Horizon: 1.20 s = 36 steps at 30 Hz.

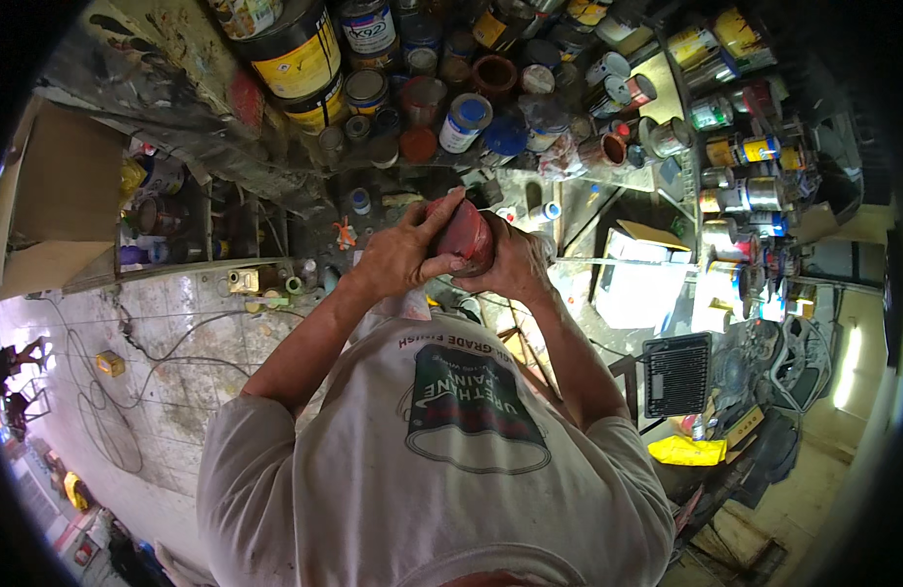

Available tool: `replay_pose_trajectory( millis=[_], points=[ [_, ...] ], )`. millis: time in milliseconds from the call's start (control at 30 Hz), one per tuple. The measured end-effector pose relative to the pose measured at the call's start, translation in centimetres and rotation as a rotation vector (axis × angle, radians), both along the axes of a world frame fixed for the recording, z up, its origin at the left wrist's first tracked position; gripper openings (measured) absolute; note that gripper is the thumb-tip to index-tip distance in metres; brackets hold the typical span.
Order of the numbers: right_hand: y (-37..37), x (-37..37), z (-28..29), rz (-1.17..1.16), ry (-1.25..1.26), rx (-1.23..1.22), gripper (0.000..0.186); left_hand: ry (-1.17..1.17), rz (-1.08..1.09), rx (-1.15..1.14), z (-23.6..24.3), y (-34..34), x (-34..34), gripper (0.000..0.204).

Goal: The person opens a red paint can, stirs the contents with a stick, and transfers some paint into a smaller container. They then walk to a shelf, place the can back, and retrieve another can to open and inspect. The person pours paint between containers and uses a cloth to wipe the rim of a can.

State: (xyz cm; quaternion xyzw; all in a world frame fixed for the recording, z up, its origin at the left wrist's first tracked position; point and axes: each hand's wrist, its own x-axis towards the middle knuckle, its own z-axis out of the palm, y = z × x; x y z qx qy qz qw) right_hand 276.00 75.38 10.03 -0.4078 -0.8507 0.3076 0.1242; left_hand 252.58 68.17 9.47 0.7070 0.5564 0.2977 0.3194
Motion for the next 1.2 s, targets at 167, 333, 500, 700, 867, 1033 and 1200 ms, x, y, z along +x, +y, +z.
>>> replay_pose_trajectory(
  millis=[167, 333, 500, 700, 867, 1033, 1200],
  points=[
    [-1.3, -2.0, -1.7, -0.065, 0.064, -0.098, 0.105, -0.234, -0.078, -0.031, -2.2, 1.0, -2.5, 0.116],
    [0.0, -3.6, -3.8, -0.099, 0.057, -0.119, 0.109, -0.085, 0.016, -0.066, -0.8, 2.8, -3.7, 0.121],
    [1.9, -2.7, -5.4, -0.193, -0.03, -0.115, 0.106, 0.093, 0.304, 0.051, -2.2, 8.4, -8.6, 0.11],
    [3.0, 1.9, -8.4, -0.232, -0.152, -0.537, 0.09, 0.395, 0.744, 0.015, -2.2, 19.7, -14.5, 0.112],
    [0.3, 4.8, -10.6, -0.358, -0.113, -0.697, 0.084, 0.539, 0.78, 0.014, -7.6, 25.2, -16.1, 0.111],
    [0.0, 7.2, -12.3, -0.501, -0.069, -0.574, 0.086, 0.595, 0.766, 0.127, -6.9, 24.5, -14.2, 0.089],
    [4.5, 8.9, -14.0, -0.624, -0.075, -0.298, 0.079, 0.551, 0.354, 0.316, -8.7, 24.6, -13.3, 0.084]
  ],
)
